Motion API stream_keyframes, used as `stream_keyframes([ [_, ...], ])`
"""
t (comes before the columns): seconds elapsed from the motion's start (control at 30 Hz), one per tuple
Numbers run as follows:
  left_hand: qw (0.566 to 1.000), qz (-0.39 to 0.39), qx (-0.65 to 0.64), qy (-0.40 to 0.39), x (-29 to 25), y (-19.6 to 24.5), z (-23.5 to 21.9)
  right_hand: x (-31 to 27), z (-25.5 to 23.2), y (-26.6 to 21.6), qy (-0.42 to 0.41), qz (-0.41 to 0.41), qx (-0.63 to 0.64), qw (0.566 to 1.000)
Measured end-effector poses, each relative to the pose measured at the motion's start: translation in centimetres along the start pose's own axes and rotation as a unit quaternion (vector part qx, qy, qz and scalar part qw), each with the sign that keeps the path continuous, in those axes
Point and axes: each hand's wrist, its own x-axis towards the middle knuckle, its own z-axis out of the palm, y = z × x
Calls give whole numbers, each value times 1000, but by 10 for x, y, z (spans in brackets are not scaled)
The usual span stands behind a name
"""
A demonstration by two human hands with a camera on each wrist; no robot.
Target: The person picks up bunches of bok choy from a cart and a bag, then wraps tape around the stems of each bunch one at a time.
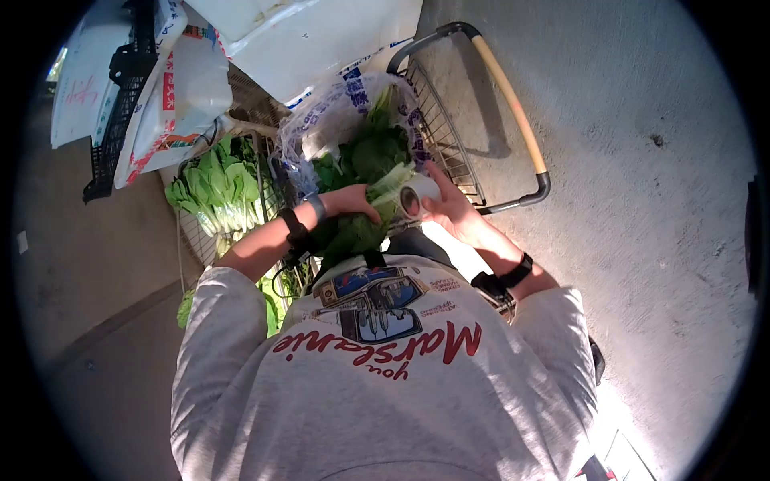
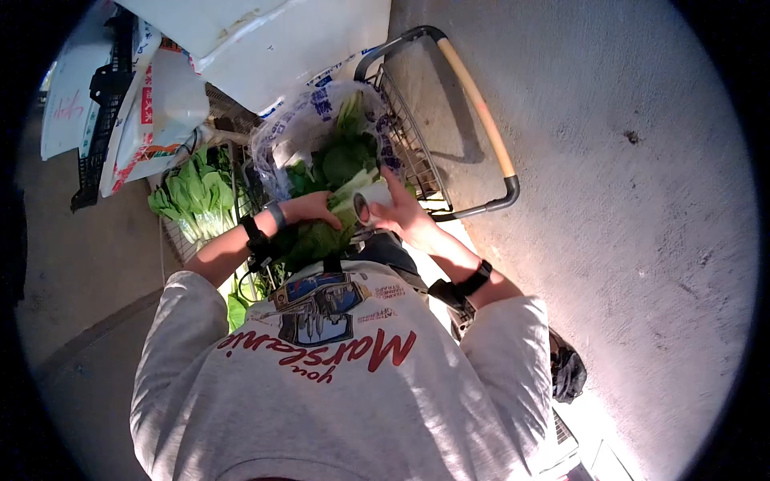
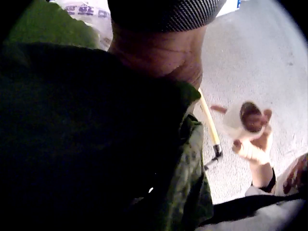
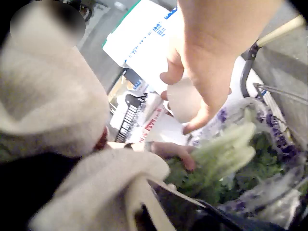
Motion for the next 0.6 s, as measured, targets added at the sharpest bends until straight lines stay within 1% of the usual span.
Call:
stream_keyframes([
  [0.03,1000,6,-2,4,-3,2,-5,-9,-1,-3,1,11,6,1000],
  [0.07,998,38,-51,8,-6,4,-11,-12,-11,4,-22,-2,0,1000],
  [0.1,993,69,-100,11,-8,7,-16,-15,-15,5,-28,5,-3,1000],
  [0.17,991,59,-121,3,-29,35,-20,-15,-38,20,-84,12,-103,991],
  [0.2,994,40,-100,4,-36,45,-22,-14,-37,20,-80,39,-148,985],
  [0.23,997,22,-76,4,-38,52,-25,-12,-32,17,-47,64,-191,978],
  [0.27,999,52,2,-12,-36,51,-25,-3,-34,23,-61,-4,-255,965],
  [0.3,999,52,4,-11,-37,53,-22,7,-37,29,-74,-70,-316,943],
  [0.33,994,99,21,-30,-40,56,-18,16,-32,23,-96,-152,-423,888],
  [0.37,988,144,37,-49,-43,57,-15,25,-30,16,-116,-231,-519,815],
  [0.4,988,139,38,-49,-46,57,-14,37,-41,23,-108,-186,-530,820],
  [0.43,983,161,86,-29,-49,56,-14,49,-47,25,-140,-108,-479,860],
  [0.47,974,183,134,-9,-52,55,-13,57,-52,30,-157,-131,-417,886],
  [0.5,975,178,132,-9,-57,54,-12,63,-54,34,-174,-151,-353,907],
  [0.53,961,178,213,-7,-62,55,-11,70,-55,32,-176,-150,-349,908],
  [0.57,940,176,293,-5,-68,57,-10,80,-56,28,-200,-84,-276,936],
  [0.6,941,173,292,-5,-73,58,-5,88,-55,24,-222,-16,-200,954],
])
